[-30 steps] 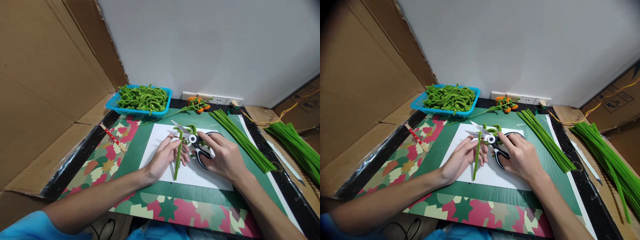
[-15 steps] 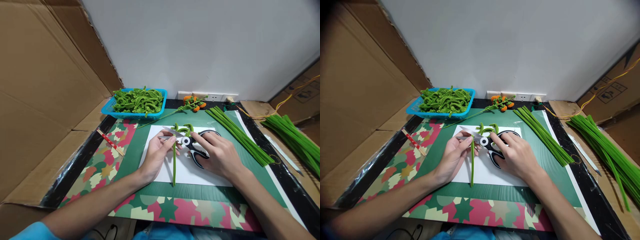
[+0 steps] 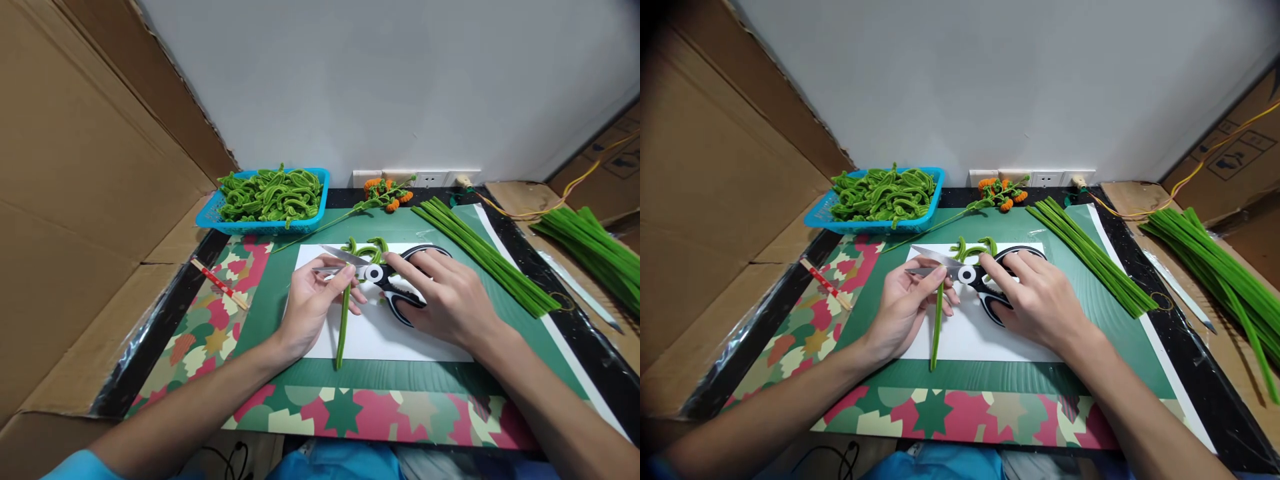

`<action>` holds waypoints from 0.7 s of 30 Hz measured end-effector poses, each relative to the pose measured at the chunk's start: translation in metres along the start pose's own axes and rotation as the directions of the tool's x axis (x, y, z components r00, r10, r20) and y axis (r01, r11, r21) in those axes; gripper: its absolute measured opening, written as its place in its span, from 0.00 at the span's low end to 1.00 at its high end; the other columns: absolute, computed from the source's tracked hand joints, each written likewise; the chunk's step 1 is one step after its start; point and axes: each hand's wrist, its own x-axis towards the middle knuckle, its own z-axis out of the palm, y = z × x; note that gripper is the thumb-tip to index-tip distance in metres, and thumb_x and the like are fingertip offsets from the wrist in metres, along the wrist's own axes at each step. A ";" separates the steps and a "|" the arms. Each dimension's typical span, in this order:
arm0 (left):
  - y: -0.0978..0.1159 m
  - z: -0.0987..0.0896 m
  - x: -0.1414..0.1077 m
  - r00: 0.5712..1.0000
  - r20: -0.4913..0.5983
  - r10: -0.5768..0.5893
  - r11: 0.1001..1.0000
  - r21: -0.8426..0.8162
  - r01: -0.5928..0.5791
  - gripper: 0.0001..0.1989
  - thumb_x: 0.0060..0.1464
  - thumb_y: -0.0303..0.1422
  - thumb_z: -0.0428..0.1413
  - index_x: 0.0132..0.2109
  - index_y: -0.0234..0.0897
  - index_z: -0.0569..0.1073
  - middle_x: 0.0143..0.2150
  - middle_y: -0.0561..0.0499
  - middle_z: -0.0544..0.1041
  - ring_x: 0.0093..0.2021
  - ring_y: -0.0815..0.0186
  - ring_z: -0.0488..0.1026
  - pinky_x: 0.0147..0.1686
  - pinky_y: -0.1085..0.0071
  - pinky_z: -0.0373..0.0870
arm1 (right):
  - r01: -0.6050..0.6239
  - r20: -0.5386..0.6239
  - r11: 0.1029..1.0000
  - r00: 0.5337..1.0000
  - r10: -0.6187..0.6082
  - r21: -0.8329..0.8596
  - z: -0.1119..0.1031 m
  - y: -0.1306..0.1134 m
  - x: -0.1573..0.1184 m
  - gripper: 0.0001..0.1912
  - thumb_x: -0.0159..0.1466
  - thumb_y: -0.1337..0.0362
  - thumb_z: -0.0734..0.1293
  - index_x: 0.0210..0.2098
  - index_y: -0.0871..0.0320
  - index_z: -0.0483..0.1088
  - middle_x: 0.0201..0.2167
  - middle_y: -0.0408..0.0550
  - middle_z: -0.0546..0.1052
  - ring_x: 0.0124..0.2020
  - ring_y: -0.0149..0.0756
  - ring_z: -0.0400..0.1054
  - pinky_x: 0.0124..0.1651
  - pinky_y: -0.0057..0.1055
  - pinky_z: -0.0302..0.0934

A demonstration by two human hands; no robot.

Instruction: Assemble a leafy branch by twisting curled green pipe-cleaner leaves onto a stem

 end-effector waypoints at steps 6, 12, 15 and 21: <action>0.002 0.002 -0.004 0.998 -0.064 0.013 0.999 0.045 -0.010 0.14 0.55 0.37 0.74 0.38 0.34 0.78 0.30 0.50 0.82 0.25 0.61 0.83 0.20 0.72 0.80 | -0.003 -0.029 1.000 1.000 0.003 0.015 0.001 -0.003 0.000 0.27 0.65 0.70 0.68 0.64 0.60 0.71 0.38 0.52 0.78 0.39 0.46 0.71 0.43 0.39 0.65; 0.002 0.001 -0.008 0.997 -0.076 0.027 0.997 0.076 -0.022 0.12 0.54 0.37 0.74 0.35 0.33 0.83 0.29 0.48 0.83 0.25 0.61 0.84 0.19 0.73 0.80 | 0.032 -0.064 0.999 0.997 -0.034 -0.028 -0.002 -0.007 0.001 0.25 0.67 0.69 0.69 0.64 0.61 0.70 0.37 0.52 0.77 0.37 0.45 0.69 0.42 0.39 0.65; 0.002 0.000 -0.010 0.997 -0.071 0.032 0.996 0.087 -0.026 0.11 0.54 0.36 0.75 0.36 0.33 0.85 0.30 0.47 0.85 0.26 0.61 0.84 0.19 0.74 0.79 | 0.041 -0.075 0.998 0.996 -0.044 -0.044 -0.002 -0.008 0.001 0.24 0.68 0.67 0.70 0.63 0.62 0.71 0.36 0.52 0.77 0.36 0.45 0.68 0.42 0.40 0.65; 0.002 -0.001 -0.012 0.998 -0.051 0.035 0.994 0.107 -0.030 0.10 0.56 0.37 0.73 0.37 0.33 0.87 0.33 0.44 0.87 0.26 0.60 0.85 0.18 0.74 0.79 | 0.050 -0.089 0.997 0.995 -0.055 -0.064 -0.002 -0.007 -0.001 0.26 0.67 0.67 0.71 0.64 0.61 0.70 0.35 0.51 0.76 0.35 0.45 0.66 0.41 0.40 0.63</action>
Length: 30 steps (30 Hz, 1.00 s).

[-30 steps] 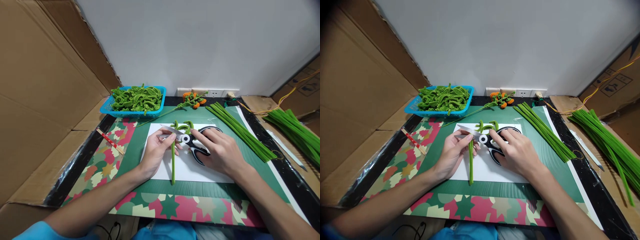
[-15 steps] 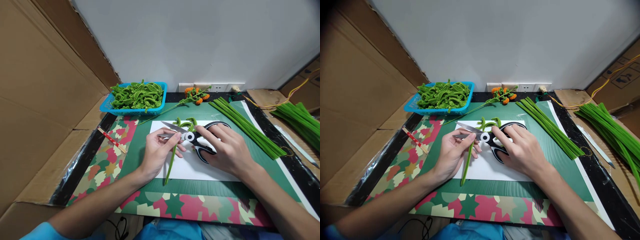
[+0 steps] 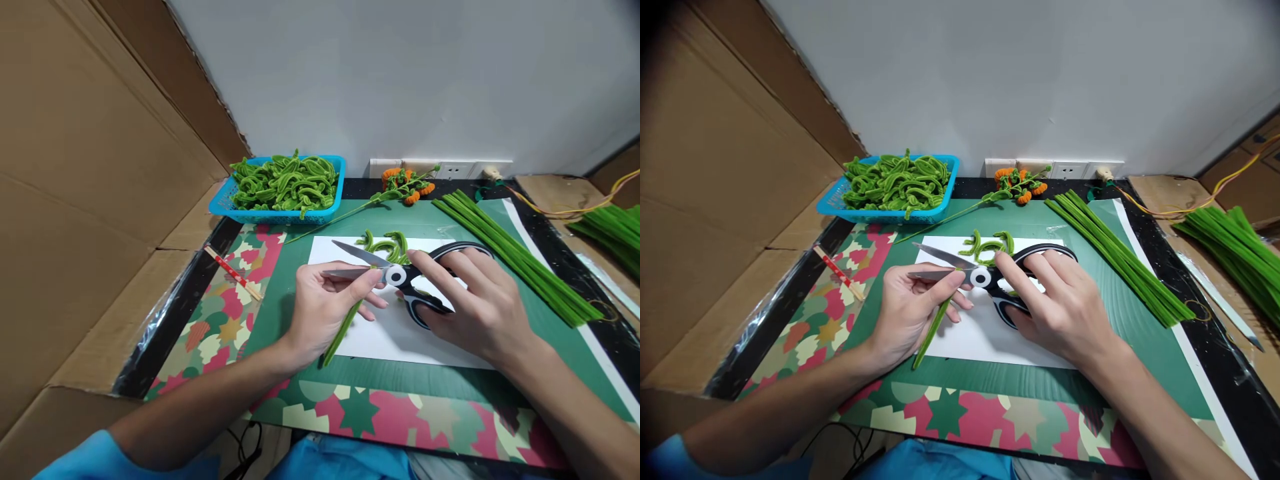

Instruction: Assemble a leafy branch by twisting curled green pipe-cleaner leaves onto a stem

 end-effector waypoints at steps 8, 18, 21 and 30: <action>0.012 0.009 -0.011 0.996 -0.060 0.062 0.993 0.100 -0.056 0.08 0.52 0.33 0.75 0.31 0.36 0.86 0.29 0.46 0.86 0.21 0.60 0.82 0.16 0.71 0.79 | 0.006 -0.100 1.000 0.995 -0.004 0.018 -0.001 0.001 -0.003 0.25 0.67 0.69 0.69 0.64 0.58 0.71 0.32 0.49 0.75 0.32 0.44 0.68 0.38 0.40 0.62; 0.016 0.010 -0.023 0.996 -0.030 0.086 0.993 0.086 -0.083 0.07 0.53 0.32 0.74 0.31 0.37 0.86 0.26 0.49 0.84 0.20 0.61 0.82 0.15 0.71 0.79 | -0.039 -0.124 0.999 0.991 0.043 0.032 -0.008 -0.011 -0.001 0.19 0.69 0.67 0.67 0.60 0.57 0.71 0.54 0.61 0.84 0.42 0.51 0.78 0.41 0.45 0.62; 0.014 0.008 -0.020 0.999 -0.028 0.042 0.998 0.054 -0.040 0.09 0.51 0.35 0.75 0.32 0.36 0.85 0.26 0.48 0.84 0.19 0.60 0.81 0.14 0.71 0.79 | -0.065 -0.098 0.997 0.993 0.068 0.031 -0.006 -0.009 -0.003 0.19 0.69 0.67 0.68 0.59 0.55 0.72 0.53 0.58 0.84 0.43 0.52 0.78 0.44 0.46 0.62; 0.016 0.010 -0.023 1.000 0.019 0.011 0.990 0.143 -0.014 0.07 0.53 0.34 0.73 0.30 0.38 0.86 0.22 0.51 0.81 0.16 0.63 0.77 0.14 0.71 0.78 | -0.037 -0.109 0.999 0.993 0.038 0.016 -0.006 -0.004 -0.002 0.28 0.65 0.80 0.66 0.61 0.53 0.70 0.49 0.55 0.86 0.40 0.49 0.79 0.40 0.42 0.64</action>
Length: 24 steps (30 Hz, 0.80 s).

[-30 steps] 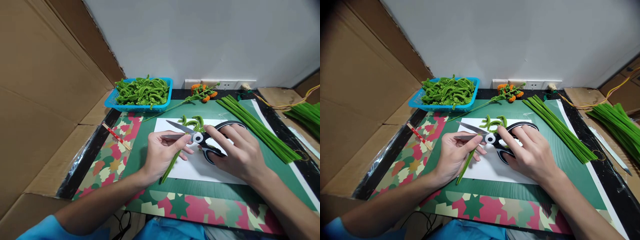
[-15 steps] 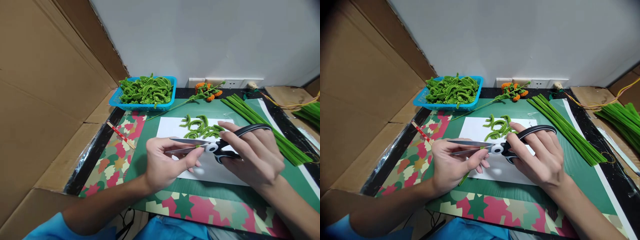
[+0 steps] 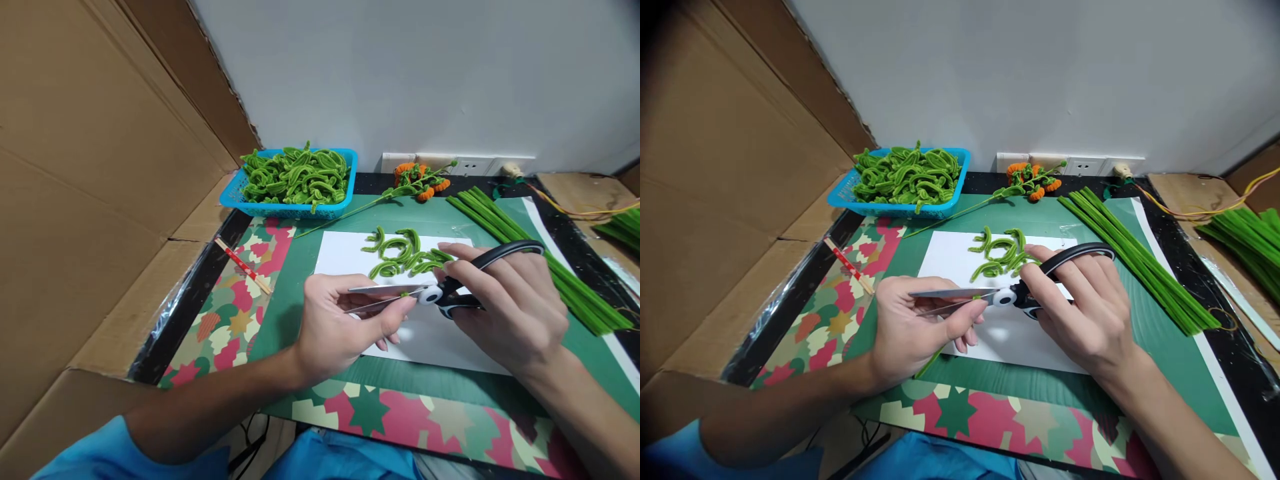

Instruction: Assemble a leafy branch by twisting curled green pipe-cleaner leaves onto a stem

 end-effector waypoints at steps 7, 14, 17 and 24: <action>0.002 -0.002 -0.001 0.998 0.048 0.045 0.998 0.033 -0.046 0.06 0.56 0.31 0.71 0.31 0.38 0.85 0.22 0.51 0.82 0.17 0.63 0.77 0.14 0.71 0.76 | 0.056 -0.050 0.998 0.997 -0.056 -0.002 -0.004 0.006 -0.001 0.29 0.73 0.70 0.64 0.72 0.56 0.66 0.35 0.50 0.84 0.30 0.42 0.75 0.34 0.40 0.59; 0.003 -0.004 -0.005 0.974 0.092 0.209 0.966 0.137 -0.220 0.10 0.56 0.31 0.71 0.28 0.39 0.83 0.22 0.51 0.82 0.18 0.64 0.77 0.18 0.69 0.73 | 0.094 -0.091 0.994 0.991 -0.098 -0.047 -0.011 0.008 -0.004 0.20 0.71 0.69 0.70 0.62 0.54 0.74 0.33 0.49 0.83 0.29 0.42 0.75 0.34 0.39 0.58; 0.004 -0.005 -0.006 0.954 0.125 0.273 0.940 0.177 -0.292 0.07 0.56 0.31 0.72 0.30 0.40 0.85 0.23 0.50 0.83 0.20 0.63 0.77 0.21 0.68 0.74 | 0.133 -0.125 0.989 0.982 -0.141 -0.070 -0.013 0.007 -0.001 0.17 0.69 0.68 0.73 0.57 0.58 0.76 0.33 0.50 0.83 0.30 0.44 0.75 0.35 0.39 0.59; 0.002 -0.004 -0.004 0.873 0.155 0.463 0.865 0.135 -0.483 0.05 0.53 0.22 0.71 0.31 0.33 0.85 0.23 0.50 0.82 0.20 0.68 0.75 0.20 0.75 0.71 | 0.148 -0.150 0.981 0.975 -0.166 -0.126 -0.013 0.005 0.007 0.11 0.71 0.65 0.73 0.52 0.59 0.75 0.29 0.48 0.83 0.27 0.41 0.72 0.36 0.38 0.58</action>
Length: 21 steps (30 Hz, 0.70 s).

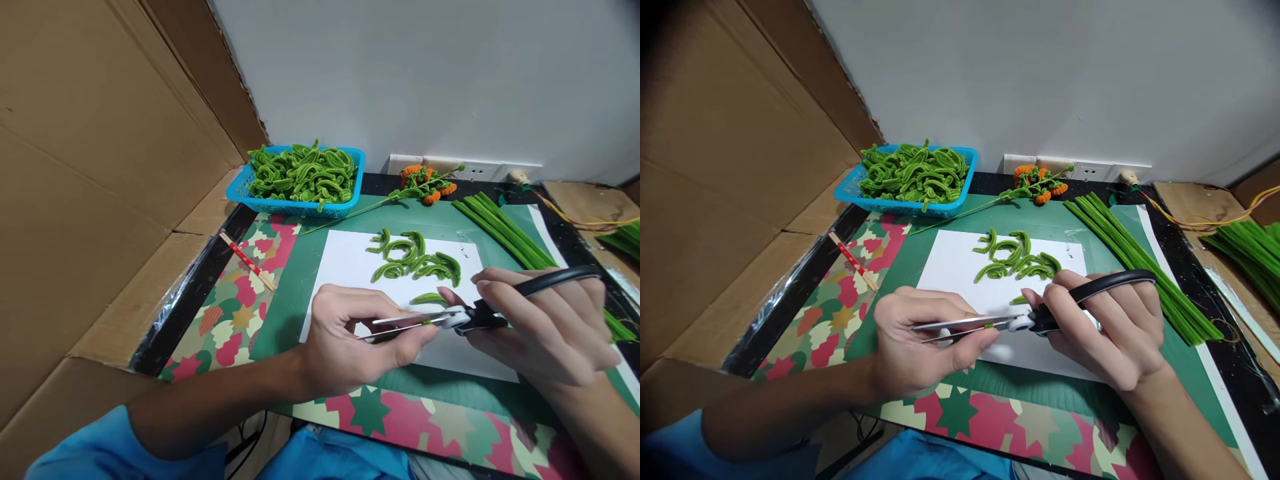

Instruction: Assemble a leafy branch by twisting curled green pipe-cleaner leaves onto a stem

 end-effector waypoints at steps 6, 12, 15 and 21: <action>-0.003 0.001 0.000 0.998 -0.007 -0.063 0.998 -0.025 0.063 0.06 0.55 0.24 0.71 0.30 0.31 0.84 0.21 0.50 0.80 0.17 0.71 0.73 0.18 0.76 0.69 | 0.021 0.035 1.000 0.999 -0.021 0.001 -0.003 0.003 -0.001 0.03 0.72 0.66 0.71 0.46 0.58 0.76 0.30 0.48 0.82 0.28 0.38 0.70 0.37 0.37 0.57; -0.001 0.000 0.000 0.980 -0.009 -0.197 0.979 -0.058 0.197 0.07 0.56 0.27 0.70 0.30 0.30 0.84 0.22 0.49 0.81 0.15 0.72 0.72 0.15 0.78 0.67 | 0.050 0.020 0.998 0.999 -0.049 -0.036 -0.002 0.005 0.002 0.03 0.73 0.65 0.70 0.44 0.58 0.77 0.28 0.50 0.81 0.26 0.38 0.68 0.35 0.37 0.57; 0.002 0.001 0.000 0.961 0.001 -0.278 0.957 -0.088 0.277 0.09 0.58 0.28 0.70 0.29 0.30 0.84 0.22 0.49 0.80 0.15 0.72 0.72 0.14 0.78 0.68 | 0.081 0.023 0.997 0.996 -0.081 -0.016 -0.001 0.005 0.001 0.06 0.72 0.66 0.69 0.46 0.61 0.78 0.24 0.49 0.78 0.23 0.38 0.65 0.31 0.36 0.54; 0.004 0.002 0.001 0.917 0.032 -0.398 0.904 -0.158 0.398 0.10 0.58 0.30 0.69 0.29 0.33 0.83 0.22 0.52 0.79 0.14 0.72 0.71 0.13 0.79 0.68 | 0.095 0.053 0.995 0.994 -0.097 0.025 -0.003 0.007 -0.007 0.19 0.71 0.69 0.67 0.60 0.67 0.77 0.23 0.47 0.75 0.21 0.37 0.64 0.29 0.35 0.54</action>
